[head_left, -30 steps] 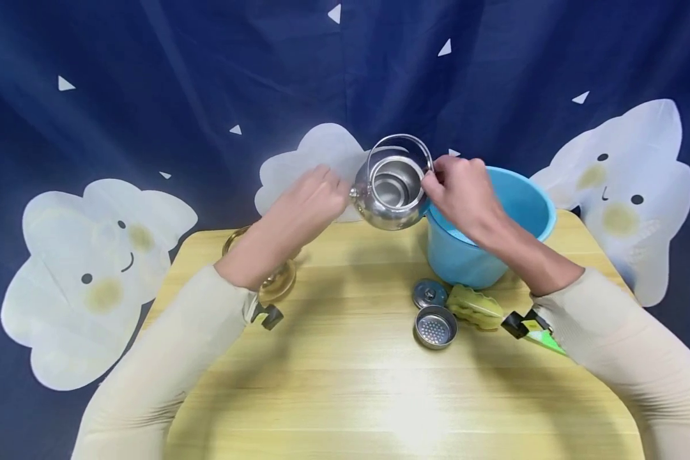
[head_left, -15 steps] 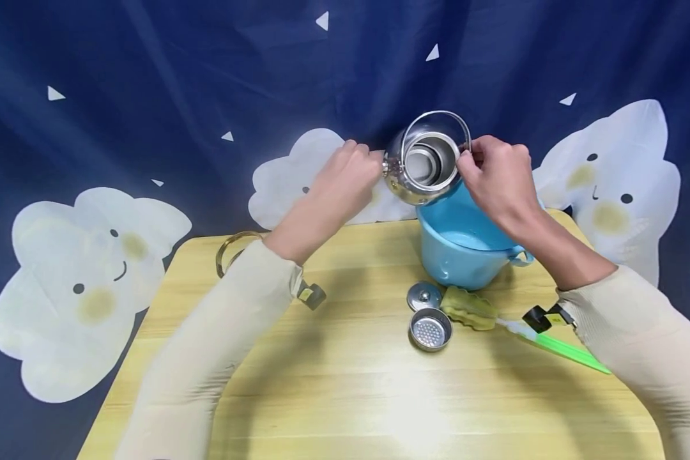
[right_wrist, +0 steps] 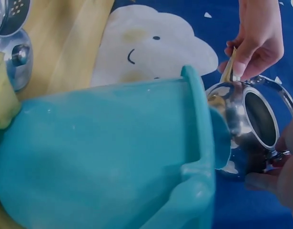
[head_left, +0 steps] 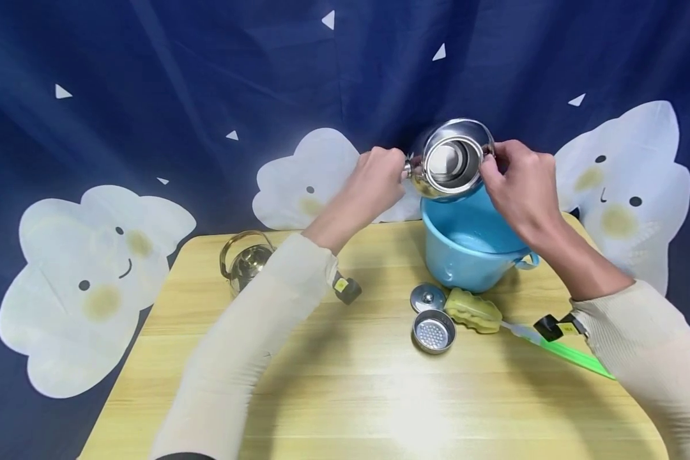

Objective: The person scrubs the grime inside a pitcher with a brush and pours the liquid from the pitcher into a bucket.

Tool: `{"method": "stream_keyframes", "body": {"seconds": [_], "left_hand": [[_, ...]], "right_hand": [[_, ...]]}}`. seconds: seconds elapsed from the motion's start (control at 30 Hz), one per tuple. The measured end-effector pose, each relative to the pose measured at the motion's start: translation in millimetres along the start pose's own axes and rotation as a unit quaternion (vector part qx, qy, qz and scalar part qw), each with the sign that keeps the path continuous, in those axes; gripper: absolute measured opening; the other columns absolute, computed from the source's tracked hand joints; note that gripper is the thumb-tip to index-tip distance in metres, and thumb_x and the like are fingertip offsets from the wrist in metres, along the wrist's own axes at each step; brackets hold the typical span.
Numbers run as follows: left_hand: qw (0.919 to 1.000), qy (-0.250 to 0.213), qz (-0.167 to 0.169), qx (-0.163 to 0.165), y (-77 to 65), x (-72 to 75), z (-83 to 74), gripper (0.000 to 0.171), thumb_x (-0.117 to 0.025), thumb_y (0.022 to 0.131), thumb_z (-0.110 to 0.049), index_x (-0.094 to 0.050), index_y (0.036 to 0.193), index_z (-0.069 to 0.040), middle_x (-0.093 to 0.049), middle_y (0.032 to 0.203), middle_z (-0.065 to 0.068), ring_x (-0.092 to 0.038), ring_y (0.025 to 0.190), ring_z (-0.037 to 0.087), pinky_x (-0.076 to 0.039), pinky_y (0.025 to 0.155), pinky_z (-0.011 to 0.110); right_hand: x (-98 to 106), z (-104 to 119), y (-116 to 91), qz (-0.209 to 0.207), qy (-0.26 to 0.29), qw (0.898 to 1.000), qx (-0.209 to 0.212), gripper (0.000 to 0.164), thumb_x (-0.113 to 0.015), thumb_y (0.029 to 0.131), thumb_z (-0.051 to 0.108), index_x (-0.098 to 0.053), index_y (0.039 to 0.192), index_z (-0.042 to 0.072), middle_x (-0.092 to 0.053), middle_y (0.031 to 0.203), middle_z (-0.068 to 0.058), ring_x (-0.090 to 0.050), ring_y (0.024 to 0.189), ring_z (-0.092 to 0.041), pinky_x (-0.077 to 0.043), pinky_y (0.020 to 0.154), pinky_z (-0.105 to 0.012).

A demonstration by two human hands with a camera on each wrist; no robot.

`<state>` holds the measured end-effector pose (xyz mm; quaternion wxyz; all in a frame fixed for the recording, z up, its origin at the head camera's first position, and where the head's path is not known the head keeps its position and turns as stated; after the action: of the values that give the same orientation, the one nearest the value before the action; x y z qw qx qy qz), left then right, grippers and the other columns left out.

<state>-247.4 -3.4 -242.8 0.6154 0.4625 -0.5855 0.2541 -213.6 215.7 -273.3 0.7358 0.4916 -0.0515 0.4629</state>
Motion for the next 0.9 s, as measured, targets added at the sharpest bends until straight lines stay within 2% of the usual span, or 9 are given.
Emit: {"method": "stream_keyframes", "body": {"seconds": [0.13,0.23,0.33,0.37,0.43,0.53,0.7,0.77,0.9], "left_hand": [[0.9986,-0.038,0.023,0.029,2.4,-7.0,-4.8,0.029,-0.056,0.099,-0.01,-0.051,0.071,-0.013,-0.048,0.075,0.002,-0.059,0.082,0.024,-0.053,0.077,0.038],[0.9962,-0.064,0.031,0.051,4.0,-11.0,-6.7,0.035,-0.057,0.098,-0.012,-0.045,0.066,-0.014,-0.042,0.072,0.0,-0.053,0.077,0.022,-0.045,0.068,0.032],[0.9911,-0.103,0.042,0.073,6.3,-14.2,-7.9,0.042,-0.057,0.099,-0.014,-0.041,0.06,-0.014,-0.037,0.068,-0.002,-0.047,0.07,0.019,-0.035,0.06,0.027],[0.9876,-0.124,0.05,0.083,6.8,-15.5,-8.1,0.043,-0.057,0.1,-0.014,-0.04,0.059,-0.014,-0.036,0.067,-0.003,-0.044,0.068,0.018,-0.032,0.058,0.026],[0.9763,-0.176,0.071,0.104,6.8,-18.2,-8.1,0.047,-0.056,0.101,-0.014,-0.039,0.057,-0.014,-0.034,0.062,-0.004,-0.039,0.06,0.015,-0.028,0.054,0.024],[0.9499,-0.26,0.107,0.137,5.6,-23.3,-8.1,0.051,-0.055,0.104,-0.015,-0.041,0.056,-0.013,-0.033,0.056,-0.005,-0.035,0.053,0.013,-0.026,0.05,0.023],[0.8807,-0.413,0.135,0.188,3.4,-32.1,-8.3,0.047,-0.056,0.106,-0.011,-0.05,0.059,-0.007,-0.044,0.058,-0.002,-0.039,0.053,0.012,-0.031,0.05,0.021],[0.8511,-0.462,0.139,0.207,3.5,-34.5,-8.1,0.037,-0.056,0.105,-0.008,-0.058,0.068,-0.003,-0.053,0.067,0.003,-0.047,0.06,0.013,-0.037,0.053,0.019],[0.814,-0.509,0.146,0.24,4.5,-36.9,-6.1,0.014,-0.059,0.104,-0.009,-0.066,0.099,0.001,-0.066,0.104,0.008,-0.068,0.088,0.018,-0.054,0.07,0.021]], "right_hand": [[1,-8,-7,-0.018,0.007,1.0,0.005,0.031,-0.055,0.098,0.01,-0.074,0.113,-0.009,-0.077,0.098,-0.027,-0.073,0.084,-0.034,-0.03,0.071,0.003],[2,-14,-11,-0.028,0.012,1.0,0.003,0.031,-0.056,0.097,0.011,-0.074,0.114,-0.009,-0.078,0.1,-0.027,-0.07,0.083,0.0,-0.031,0.074,0.006],[3,-18,-15,-0.036,0.019,0.999,0.005,0.031,-0.057,0.097,0.011,-0.074,0.115,-0.009,-0.077,0.102,-0.027,-0.049,0.081,0.031,-0.033,0.075,0.008],[4,-20,-16,-0.037,0.021,0.999,0.008,0.032,-0.057,0.098,0.011,-0.073,0.115,-0.009,-0.077,0.103,-0.027,-0.041,0.08,0.037,-0.033,0.075,0.008],[4,-22,-18,-0.04,0.025,0.999,0.016,0.032,-0.057,0.098,0.011,-0.073,0.117,-0.009,-0.077,0.104,-0.028,-0.039,0.081,0.039,-0.033,0.077,0.009],[4,-26,-21,-0.043,0.034,0.998,0.026,0.03,-0.057,0.098,0.009,-0.073,0.117,-0.009,-0.076,0.11,-0.026,-0.042,0.084,0.039,-0.036,0.08,0.009],[5,-33,-26,-0.046,0.068,0.996,0.024,0.028,-0.059,0.095,0.004,-0.075,0.114,-0.008,-0.075,0.116,-0.025,-0.051,0.095,0.035,-0.045,0.086,0.004],[6,-36,-28,-0.041,0.083,0.996,0.01,0.027,-0.059,0.094,0.003,-0.075,0.113,-0.008,-0.076,0.115,-0.025,-0.054,0.097,0.032,-0.049,0.086,0.001],[8,-38,-32,-0.023,0.1,0.994,-0.035,0.027,-0.061,0.093,0.005,-0.074,0.112,-0.009,-0.076,0.117,-0.024,-0.059,0.093,0.028,-0.05,0.082,0.001]]}}
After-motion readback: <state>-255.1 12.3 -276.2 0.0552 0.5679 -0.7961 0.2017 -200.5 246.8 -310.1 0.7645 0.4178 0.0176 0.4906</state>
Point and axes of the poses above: each hand's wrist, its own y-axis towards the middle knuckle, its own x-axis out of the back of the hand, z = x × y, the point moved 1 cm from there along y, towards the middle knuckle
